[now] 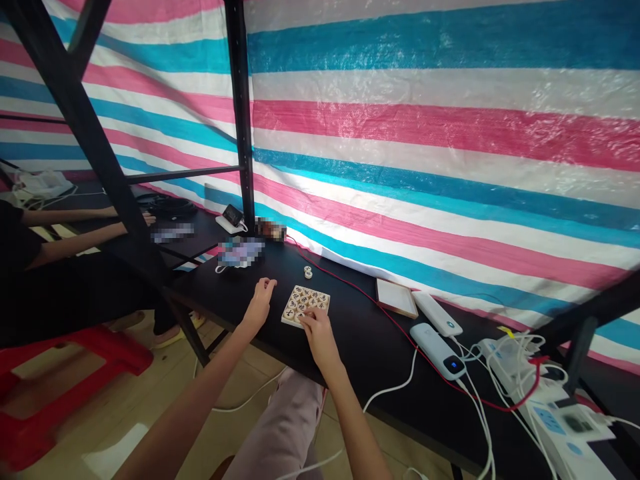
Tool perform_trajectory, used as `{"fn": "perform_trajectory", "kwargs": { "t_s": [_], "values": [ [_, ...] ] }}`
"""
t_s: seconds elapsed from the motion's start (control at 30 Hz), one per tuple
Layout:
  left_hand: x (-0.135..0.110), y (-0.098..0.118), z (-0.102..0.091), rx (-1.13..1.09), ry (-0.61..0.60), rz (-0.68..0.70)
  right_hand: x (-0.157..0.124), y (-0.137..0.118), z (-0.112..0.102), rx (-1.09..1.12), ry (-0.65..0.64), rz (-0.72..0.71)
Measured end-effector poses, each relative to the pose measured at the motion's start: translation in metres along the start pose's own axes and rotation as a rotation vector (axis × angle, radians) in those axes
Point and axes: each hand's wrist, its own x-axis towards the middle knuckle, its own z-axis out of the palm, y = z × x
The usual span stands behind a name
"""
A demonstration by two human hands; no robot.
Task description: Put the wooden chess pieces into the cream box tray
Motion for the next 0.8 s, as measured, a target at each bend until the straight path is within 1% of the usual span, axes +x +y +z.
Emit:
{"fn": "perform_trajectory", "kwargs": {
  "t_s": [0.07, 0.13, 0.23, 0.33, 0.4, 0.47, 0.53, 0.63, 0.73, 0.8],
  "values": [
    [0.000, 0.000, 0.000, -0.020, -0.004, -0.007, 0.003, -0.002, -0.006, -0.044, -0.024, -0.021],
    [0.000, 0.001, -0.001, -0.023, -0.016, -0.017, 0.014, -0.004, -0.012, -0.132, -0.059, -0.036],
    [0.000, 0.001, -0.002, 0.037, -0.050, -0.020, 0.048, 0.000, -0.018, -0.334, -0.117, -0.068],
    [0.000, 0.002, -0.003, 0.108, -0.064, -0.018, 0.092, 0.020, -0.013, -0.486, -0.176, -0.099],
    [0.000, 0.003, -0.004, 0.127, -0.056, -0.017, 0.116, 0.040, -0.008, -0.529, -0.254, -0.064],
    [0.001, 0.004, -0.006, 0.135, -0.055, -0.025, 0.131, 0.060, -0.003, -0.507, -0.336, -0.004],
    [0.001, 0.005, -0.007, 0.136, -0.067, -0.049, 0.134, 0.075, -0.002, -0.498, -0.354, 0.019],
    [0.001, 0.006, -0.010, 0.091, -0.087, -0.079, 0.122, 0.090, -0.009, -0.510, -0.329, 0.037],
    [0.002, 0.006, -0.010, 0.063, -0.088, -0.074, 0.109, 0.095, -0.023, -0.543, -0.290, 0.019],
    [0.002, 0.005, -0.010, 0.083, -0.082, -0.055, 0.109, 0.094, -0.032, -0.570, -0.242, -0.016]
  ]
}}
